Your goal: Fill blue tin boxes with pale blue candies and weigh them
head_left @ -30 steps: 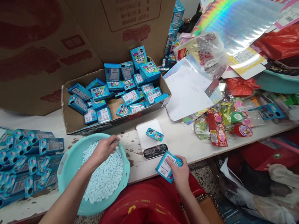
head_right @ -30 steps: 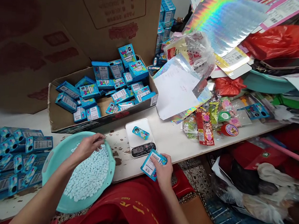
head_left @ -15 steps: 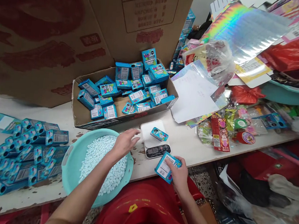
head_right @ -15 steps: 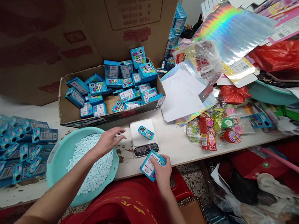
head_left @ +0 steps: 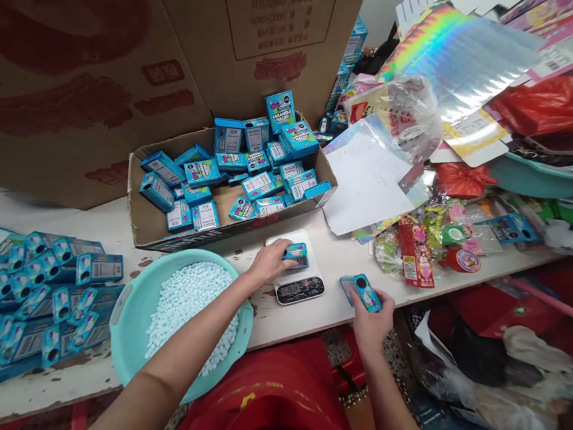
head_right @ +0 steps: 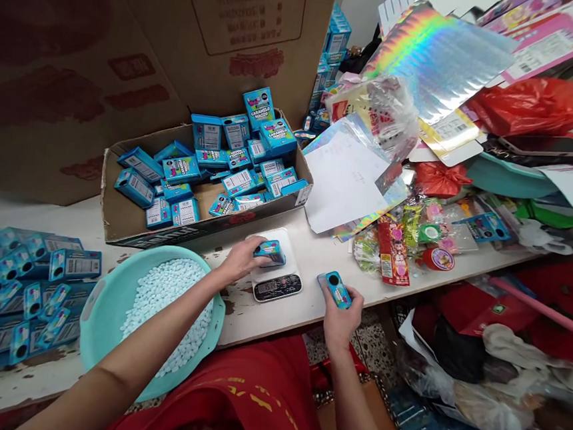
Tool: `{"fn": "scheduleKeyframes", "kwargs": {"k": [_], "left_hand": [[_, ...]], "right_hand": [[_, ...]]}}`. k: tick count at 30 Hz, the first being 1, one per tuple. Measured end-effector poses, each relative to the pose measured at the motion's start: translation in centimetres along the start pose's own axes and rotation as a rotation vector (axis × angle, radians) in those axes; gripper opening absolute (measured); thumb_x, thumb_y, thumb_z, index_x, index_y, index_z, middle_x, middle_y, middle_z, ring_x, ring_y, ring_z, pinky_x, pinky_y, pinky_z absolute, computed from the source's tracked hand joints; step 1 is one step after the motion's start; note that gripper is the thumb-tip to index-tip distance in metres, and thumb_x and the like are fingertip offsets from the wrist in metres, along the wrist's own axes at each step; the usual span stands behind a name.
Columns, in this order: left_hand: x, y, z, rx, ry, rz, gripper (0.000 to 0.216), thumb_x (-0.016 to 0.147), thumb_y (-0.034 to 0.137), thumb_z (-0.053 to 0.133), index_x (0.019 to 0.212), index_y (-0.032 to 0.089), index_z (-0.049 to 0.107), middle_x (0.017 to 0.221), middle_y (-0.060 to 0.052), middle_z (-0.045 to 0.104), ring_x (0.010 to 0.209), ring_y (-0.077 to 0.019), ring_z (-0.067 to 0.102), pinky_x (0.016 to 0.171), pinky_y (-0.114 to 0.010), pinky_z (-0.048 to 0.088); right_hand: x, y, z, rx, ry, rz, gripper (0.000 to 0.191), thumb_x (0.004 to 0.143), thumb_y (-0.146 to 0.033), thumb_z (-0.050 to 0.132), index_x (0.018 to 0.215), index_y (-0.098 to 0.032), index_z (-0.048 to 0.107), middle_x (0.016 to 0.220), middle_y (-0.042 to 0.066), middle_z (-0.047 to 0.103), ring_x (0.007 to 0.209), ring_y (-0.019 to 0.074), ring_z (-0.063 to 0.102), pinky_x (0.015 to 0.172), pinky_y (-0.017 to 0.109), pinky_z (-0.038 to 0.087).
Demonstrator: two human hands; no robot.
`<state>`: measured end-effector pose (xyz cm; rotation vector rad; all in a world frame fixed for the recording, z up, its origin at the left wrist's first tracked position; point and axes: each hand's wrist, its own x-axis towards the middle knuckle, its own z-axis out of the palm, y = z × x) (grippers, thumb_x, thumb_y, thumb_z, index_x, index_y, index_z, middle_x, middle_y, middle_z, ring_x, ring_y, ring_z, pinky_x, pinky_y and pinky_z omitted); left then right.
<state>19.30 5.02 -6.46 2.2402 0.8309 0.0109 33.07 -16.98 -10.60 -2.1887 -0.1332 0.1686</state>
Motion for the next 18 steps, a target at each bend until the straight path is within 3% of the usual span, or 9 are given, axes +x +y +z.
{"fn": "scheduleKeyframes", "kwargs": {"k": [3, 5, 9, 10, 11, 14, 16, 18], "left_hand": [[-1.7, -0.3, -1.0, -0.141, 0.120, -0.137, 0.035, 0.077, 0.040, 0.062, 0.106, 0.020, 0.058, 0.102, -0.004, 0.063, 0.092, -0.0216, 0.058, 0.078, -0.030, 0.042], [-3.1, -0.1, -1.6, -0.229, 0.173, -0.198, 0.035, 0.074, 0.040, 0.063, 0.103, 0.021, 0.060, 0.097, -0.003, 0.064, 0.090, -0.0216, 0.058, 0.079, -0.030, 0.041], [-6.3, 0.8, -1.8, -0.462, 0.167, -0.254, 0.034, 0.069, 0.038, 0.067, 0.100, 0.023, 0.062, 0.089, 0.001, 0.064, 0.086, -0.0199, 0.057, 0.079, -0.030, 0.041], [-7.0, 1.1, -1.6, -0.525, 0.151, -0.246, 0.034, 0.069, 0.037, 0.068, 0.099, 0.023, 0.062, 0.089, 0.001, 0.063, 0.086, -0.0195, 0.057, 0.079, -0.029, 0.042], [-7.7, 1.4, -1.3, -0.587, 0.131, -0.232, 0.034, 0.068, 0.037, 0.069, 0.099, 0.023, 0.063, 0.089, 0.001, 0.063, 0.085, -0.0191, 0.056, 0.079, -0.029, 0.042], [-9.6, 1.7, -0.7, -0.799, 0.115, -0.231, 0.035, 0.067, 0.036, 0.071, 0.097, 0.021, 0.064, 0.092, -0.001, 0.063, 0.086, -0.0189, 0.056, 0.079, -0.028, 0.042], [-10.7, 1.6, -0.7, -1.043, 0.173, -0.289, 0.037, 0.070, 0.041, 0.069, 0.100, 0.020, 0.065, 0.097, -0.003, 0.064, 0.090, -0.0196, 0.057, 0.082, -0.029, 0.042], [-11.8, 1.2, -1.2, -1.343, 0.248, -0.364, 0.042, 0.075, 0.050, 0.062, 0.103, 0.018, 0.065, 0.099, -0.006, 0.066, 0.094, -0.0209, 0.058, 0.084, -0.031, 0.044]], "right_hand": [[1.8, 0.2, 0.6, -0.029, -0.022, -0.022, 0.056, 0.057, -0.058, 0.070, 0.091, -0.017, 0.053, 0.082, 0.004, 0.057, 0.077, 0.0213, 0.056, 0.079, 0.041, 0.046], [2.0, -0.2, 0.7, -0.039, -0.028, -0.056, 0.061, 0.058, -0.060, 0.069, 0.096, -0.016, 0.053, 0.095, 0.010, 0.058, 0.093, 0.0273, 0.056, 0.087, 0.047, 0.042], [-0.5, -2.9, 0.3, -0.088, 0.018, -0.358, 0.079, 0.057, -0.058, 0.073, 0.116, -0.011, 0.048, 0.130, 0.025, 0.041, 0.127, 0.0353, 0.034, 0.103, 0.055, 0.026], [-1.6, -3.8, 0.4, -0.068, -0.069, -0.428, 0.080, 0.058, -0.057, 0.074, 0.118, -0.012, 0.047, 0.131, 0.024, 0.042, 0.127, 0.0351, 0.035, 0.103, 0.054, 0.028], [-2.8, -4.8, 0.5, -0.025, -0.238, -0.456, 0.077, 0.058, -0.054, 0.074, 0.118, -0.013, 0.048, 0.128, 0.022, 0.047, 0.122, 0.0339, 0.042, 0.100, 0.052, 0.033], [-6.3, -7.4, 1.5, 0.079, -0.856, -0.261, 0.058, 0.059, -0.045, 0.075, 0.107, -0.018, 0.056, 0.098, 0.008, 0.065, 0.088, 0.0253, 0.061, 0.080, 0.039, 0.049], [-8.1, -8.5, 2.2, 0.096, -1.022, -0.082, 0.046, 0.059, -0.042, 0.075, 0.095, -0.018, 0.060, 0.080, 0.001, 0.066, 0.070, 0.0198, 0.060, 0.066, 0.032, 0.050], [-9.5, -9.2, 2.6, 0.102, -1.051, -0.023, 0.041, 0.057, -0.041, 0.077, 0.087, -0.018, 0.060, 0.073, -0.001, 0.064, 0.064, 0.0172, 0.056, 0.061, 0.028, 0.048]]}}
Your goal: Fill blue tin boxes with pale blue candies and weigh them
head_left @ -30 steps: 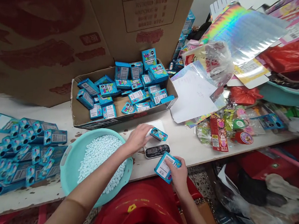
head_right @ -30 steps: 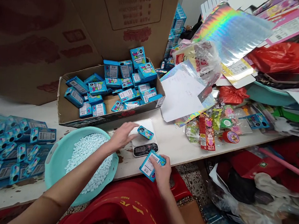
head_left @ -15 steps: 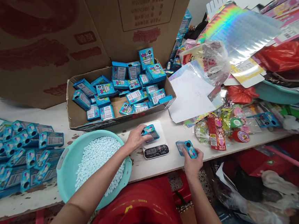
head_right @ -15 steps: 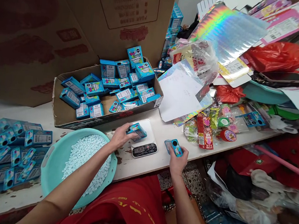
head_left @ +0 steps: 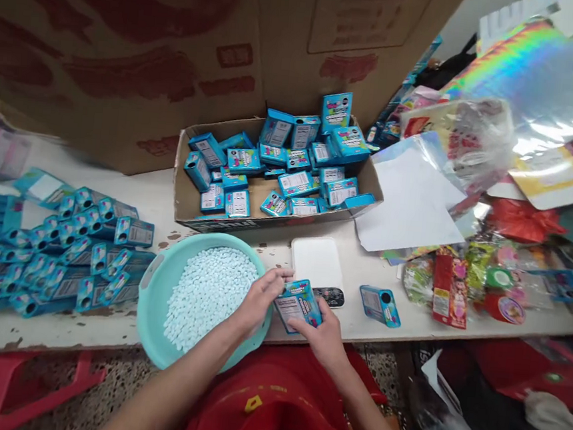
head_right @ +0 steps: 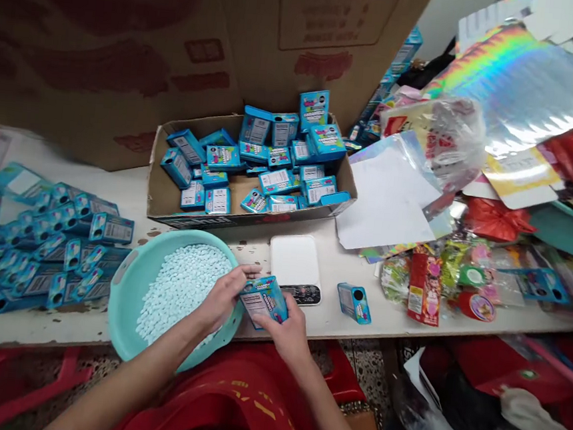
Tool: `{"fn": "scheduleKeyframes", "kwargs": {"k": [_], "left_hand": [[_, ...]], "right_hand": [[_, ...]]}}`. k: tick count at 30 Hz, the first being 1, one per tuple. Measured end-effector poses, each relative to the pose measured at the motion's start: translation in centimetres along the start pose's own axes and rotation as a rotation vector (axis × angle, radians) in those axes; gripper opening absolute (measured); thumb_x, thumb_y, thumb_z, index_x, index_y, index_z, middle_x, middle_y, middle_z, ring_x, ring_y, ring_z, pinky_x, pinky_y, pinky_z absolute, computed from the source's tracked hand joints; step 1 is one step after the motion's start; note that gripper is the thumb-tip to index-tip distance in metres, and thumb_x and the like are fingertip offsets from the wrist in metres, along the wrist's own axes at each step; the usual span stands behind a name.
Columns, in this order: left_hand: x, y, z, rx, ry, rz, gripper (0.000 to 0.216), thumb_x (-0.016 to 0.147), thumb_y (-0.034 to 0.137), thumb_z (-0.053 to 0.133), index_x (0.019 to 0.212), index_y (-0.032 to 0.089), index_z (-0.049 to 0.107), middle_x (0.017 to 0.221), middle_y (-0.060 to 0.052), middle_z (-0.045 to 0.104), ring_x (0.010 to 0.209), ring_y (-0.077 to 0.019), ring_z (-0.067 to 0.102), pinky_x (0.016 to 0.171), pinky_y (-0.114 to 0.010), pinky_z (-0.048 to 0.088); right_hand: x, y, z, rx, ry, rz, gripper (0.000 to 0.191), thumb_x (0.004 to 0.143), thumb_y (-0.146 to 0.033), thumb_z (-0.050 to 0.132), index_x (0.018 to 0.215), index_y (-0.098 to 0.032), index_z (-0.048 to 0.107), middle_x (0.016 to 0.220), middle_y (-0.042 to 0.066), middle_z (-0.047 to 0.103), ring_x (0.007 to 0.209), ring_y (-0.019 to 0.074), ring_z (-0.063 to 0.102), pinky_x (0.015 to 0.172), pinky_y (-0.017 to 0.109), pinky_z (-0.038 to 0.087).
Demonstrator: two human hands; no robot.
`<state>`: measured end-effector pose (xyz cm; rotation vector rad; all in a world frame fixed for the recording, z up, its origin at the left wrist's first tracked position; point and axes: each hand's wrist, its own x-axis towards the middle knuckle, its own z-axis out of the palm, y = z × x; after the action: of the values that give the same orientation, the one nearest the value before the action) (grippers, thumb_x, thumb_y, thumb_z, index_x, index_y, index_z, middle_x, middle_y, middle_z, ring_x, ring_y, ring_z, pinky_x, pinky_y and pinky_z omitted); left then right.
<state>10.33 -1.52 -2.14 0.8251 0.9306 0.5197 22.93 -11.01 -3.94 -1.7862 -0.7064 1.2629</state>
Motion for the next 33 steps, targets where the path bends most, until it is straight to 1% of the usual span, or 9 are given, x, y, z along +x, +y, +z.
{"fn": "scheduleKeyframes", "kwargs": {"k": [3, 7, 9, 12, 16, 24, 27, 31, 33], "left_hand": [[-0.8, 0.6, -1.5, -0.341, 0.065, -0.086, 0.049, 0.080, 0.056, 0.054, 0.097, 0.013, 0.067, 0.094, -0.011, 0.068, 0.090, -0.0222, 0.062, 0.083, -0.034, 0.046], [-1.0, 0.2, -3.4, -0.521, 0.238, -0.181, 0.036, 0.078, 0.046, 0.061, 0.078, 0.011, 0.067, 0.079, -0.009, 0.068, 0.075, -0.0183, 0.063, 0.076, -0.031, 0.048], [-1.0, -0.3, -4.2, -0.589, 0.287, -0.213, 0.030, 0.078, 0.042, 0.062, 0.075, 0.013, 0.066, 0.073, -0.006, 0.066, 0.068, -0.0157, 0.062, 0.071, -0.028, 0.048], [-1.4, -0.7, -5.2, -0.632, 0.274, -0.185, 0.029, 0.079, 0.042, 0.062, 0.077, 0.014, 0.066, 0.072, -0.004, 0.064, 0.065, -0.0143, 0.060, 0.068, -0.027, 0.047], [-2.1, -0.6, -6.2, -0.591, 0.293, -0.106, 0.031, 0.075, 0.043, 0.065, 0.076, 0.012, 0.067, 0.075, -0.006, 0.065, 0.073, -0.0168, 0.061, 0.075, -0.029, 0.046], [-3.1, -0.5, -7.3, -0.603, 0.241, -0.005, 0.025, 0.064, 0.019, 0.074, 0.086, 0.014, 0.065, 0.084, -0.007, 0.068, 0.084, -0.0173, 0.062, 0.085, -0.030, 0.043], [-3.5, -0.6, -7.9, -0.469, 0.280, 0.029, 0.024, 0.066, 0.022, 0.072, 0.088, 0.016, 0.065, 0.091, -0.007, 0.067, 0.093, -0.0193, 0.061, 0.090, -0.033, 0.041], [-4.9, -0.1, -9.1, -0.021, 0.430, 0.124, 0.031, 0.078, 0.038, 0.061, 0.103, 0.020, 0.064, 0.117, -0.008, 0.061, 0.116, -0.0230, 0.050, 0.100, -0.035, 0.034], [-6.0, 0.6, -9.3, 0.091, 0.338, 0.207, 0.042, 0.079, 0.040, 0.060, 0.117, 0.023, 0.058, 0.125, -0.008, 0.056, 0.121, -0.0242, 0.046, 0.100, -0.036, 0.035]], "right_hand": [[-0.3, -0.4, 1.6, -0.050, -0.043, -0.054, 0.042, 0.055, -0.040, 0.079, 0.085, -0.018, 0.061, 0.074, -0.001, 0.064, 0.066, 0.0168, 0.055, 0.061, 0.027, 0.046], [-0.1, -0.4, 3.3, -0.120, -0.083, -0.028, 0.040, 0.058, -0.044, 0.077, 0.085, -0.018, 0.061, 0.069, -0.002, 0.063, 0.059, 0.0152, 0.052, 0.056, 0.026, 0.045], [0.1, -0.4, 3.9, -0.153, -0.104, -0.026, 0.039, 0.058, -0.044, 0.077, 0.083, -0.017, 0.062, 0.067, -0.002, 0.063, 0.057, 0.0143, 0.051, 0.055, 0.026, 0.044], [0.2, -0.5, 4.5, -0.151, -0.150, -0.030, 0.043, 0.057, -0.044, 0.078, 0.087, -0.018, 0.063, 0.071, -0.002, 0.064, 0.059, 0.0153, 0.054, 0.057, 0.027, 0.046], [0.6, -0.1, 5.3, -0.110, -0.172, 0.023, 0.046, 0.056, -0.045, 0.079, 0.088, -0.016, 0.062, 0.072, 0.000, 0.066, 0.061, 0.0170, 0.055, 0.059, 0.029, 0.048], [0.9, 0.0, 6.4, -0.096, -0.153, -0.023, 0.045, 0.052, -0.044, 0.080, 0.085, -0.019, 0.062, 0.070, -0.002, 0.064, 0.062, 0.0173, 0.056, 0.058, 0.029, 0.048], [0.9, 0.0, 6.3, -0.024, -0.158, -0.044, 0.044, 0.049, -0.042, 0.082, 0.083, -0.020, 0.063, 0.073, 0.000, 0.067, 0.065, 0.0199, 0.059, 0.063, 0.032, 0.050], [1.2, 0.4, 6.2, 0.141, -0.109, -0.036, 0.048, 0.049, -0.042, 0.082, 0.087, -0.020, 0.063, 0.083, 0.004, 0.071, 0.076, 0.0252, 0.064, 0.074, 0.039, 0.051], [1.3, 0.3, 6.8, 0.109, -0.106, -0.047, 0.047, 0.050, -0.039, 0.082, 0.089, -0.020, 0.063, 0.083, 0.004, 0.070, 0.078, 0.0253, 0.064, 0.076, 0.039, 0.051]]}}
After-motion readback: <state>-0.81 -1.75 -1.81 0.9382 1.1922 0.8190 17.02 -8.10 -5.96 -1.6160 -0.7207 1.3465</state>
